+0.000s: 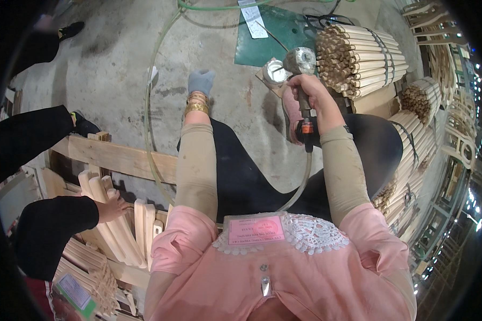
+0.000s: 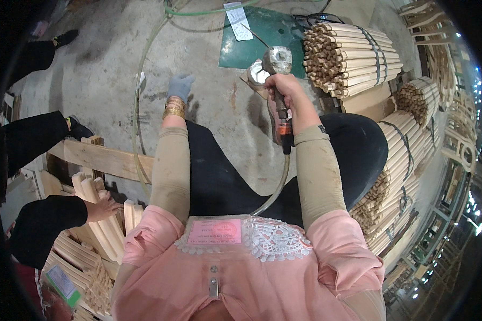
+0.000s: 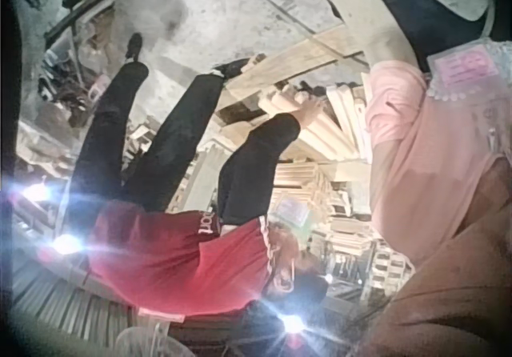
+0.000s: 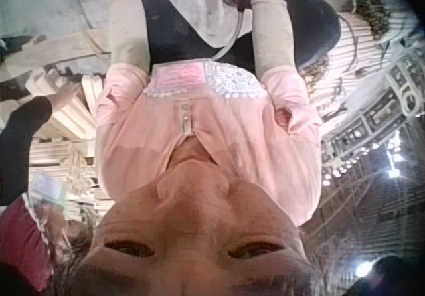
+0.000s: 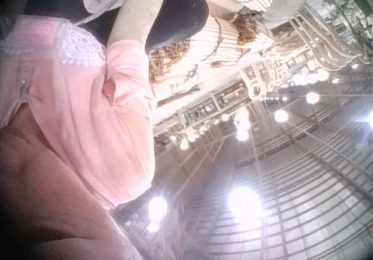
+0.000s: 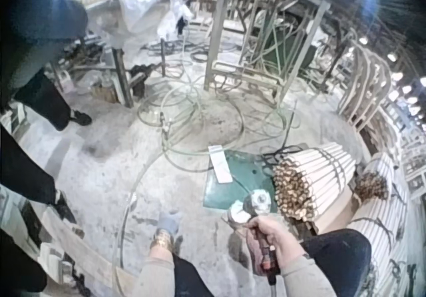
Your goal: The person pours a white liquid from a large plastic container into a small metal cup and stirs it with a stick. They then pick up a spray gun, connect it to an air hose, and spray the white liquid onto a bundle of wooden dowels.
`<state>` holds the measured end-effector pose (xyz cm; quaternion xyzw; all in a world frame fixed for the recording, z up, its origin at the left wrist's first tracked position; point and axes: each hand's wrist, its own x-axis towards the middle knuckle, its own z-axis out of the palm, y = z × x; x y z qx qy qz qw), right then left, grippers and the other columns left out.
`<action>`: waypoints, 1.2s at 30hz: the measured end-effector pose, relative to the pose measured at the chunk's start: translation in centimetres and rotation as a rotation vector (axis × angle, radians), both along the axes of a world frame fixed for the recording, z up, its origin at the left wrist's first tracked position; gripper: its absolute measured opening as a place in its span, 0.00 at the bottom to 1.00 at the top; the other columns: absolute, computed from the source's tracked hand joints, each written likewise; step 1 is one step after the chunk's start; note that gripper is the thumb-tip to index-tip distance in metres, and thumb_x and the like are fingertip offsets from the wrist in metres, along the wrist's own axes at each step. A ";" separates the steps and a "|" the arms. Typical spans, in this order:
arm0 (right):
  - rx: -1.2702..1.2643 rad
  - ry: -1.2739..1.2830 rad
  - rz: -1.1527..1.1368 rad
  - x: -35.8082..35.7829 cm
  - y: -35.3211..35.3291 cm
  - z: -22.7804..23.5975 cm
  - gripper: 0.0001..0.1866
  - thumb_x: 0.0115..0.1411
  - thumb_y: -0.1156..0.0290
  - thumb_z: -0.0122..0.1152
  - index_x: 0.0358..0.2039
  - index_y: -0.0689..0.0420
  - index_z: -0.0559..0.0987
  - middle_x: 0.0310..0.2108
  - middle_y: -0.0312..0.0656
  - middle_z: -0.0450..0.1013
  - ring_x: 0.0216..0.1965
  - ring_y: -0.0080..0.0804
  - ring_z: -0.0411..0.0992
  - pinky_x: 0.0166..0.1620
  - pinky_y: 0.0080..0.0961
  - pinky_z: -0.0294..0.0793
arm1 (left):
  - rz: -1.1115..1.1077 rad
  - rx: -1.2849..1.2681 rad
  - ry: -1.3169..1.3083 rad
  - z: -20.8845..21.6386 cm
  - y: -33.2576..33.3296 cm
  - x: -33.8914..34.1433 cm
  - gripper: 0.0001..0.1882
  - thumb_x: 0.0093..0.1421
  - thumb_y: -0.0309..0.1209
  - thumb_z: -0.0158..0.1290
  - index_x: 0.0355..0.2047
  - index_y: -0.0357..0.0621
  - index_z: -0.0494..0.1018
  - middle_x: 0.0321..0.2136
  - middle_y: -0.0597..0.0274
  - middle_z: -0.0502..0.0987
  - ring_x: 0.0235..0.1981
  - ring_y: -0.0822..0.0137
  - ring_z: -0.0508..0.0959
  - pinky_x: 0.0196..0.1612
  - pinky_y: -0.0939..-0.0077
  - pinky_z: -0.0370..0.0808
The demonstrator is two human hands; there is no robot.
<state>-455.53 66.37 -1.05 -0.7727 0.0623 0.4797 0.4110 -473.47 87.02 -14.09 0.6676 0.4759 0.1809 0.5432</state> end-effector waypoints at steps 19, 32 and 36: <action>0.042 -0.116 -0.130 0.0 -1.1 0.3 0.04 0.42 0.79 0.54 0.15 0.65 0.73 0.12 0.41 0.66 0.13 0.28 0.64 0.15 0.25 0.60 | 0.007 -0.035 -0.123 1.7 -1.3 0.1 0.13 0.42 0.33 0.49 0.18 0.31 0.69 0.10 0.63 0.65 0.16 0.75 0.63 0.21 0.75 0.63; 0.039 0.074 -0.076 -0.2 -0.7 0.7 0.03 0.45 0.76 0.55 0.20 0.62 0.72 0.13 0.37 0.64 0.13 0.23 0.62 0.17 0.22 0.63 | -0.018 -0.067 -0.021 1.7 -1.0 0.2 0.14 0.43 0.34 0.50 0.22 0.33 0.73 0.14 0.58 0.72 0.16 0.71 0.69 0.24 0.75 0.67; 0.039 0.041 -0.123 0.3 -1.4 1.0 0.03 0.43 0.78 0.54 0.17 0.63 0.72 0.12 0.39 0.65 0.11 0.25 0.62 0.15 0.23 0.61 | -0.039 -0.037 -0.018 1.6 -1.0 0.6 0.14 0.43 0.34 0.50 0.25 0.34 0.74 0.15 0.57 0.73 0.18 0.70 0.71 0.25 0.75 0.68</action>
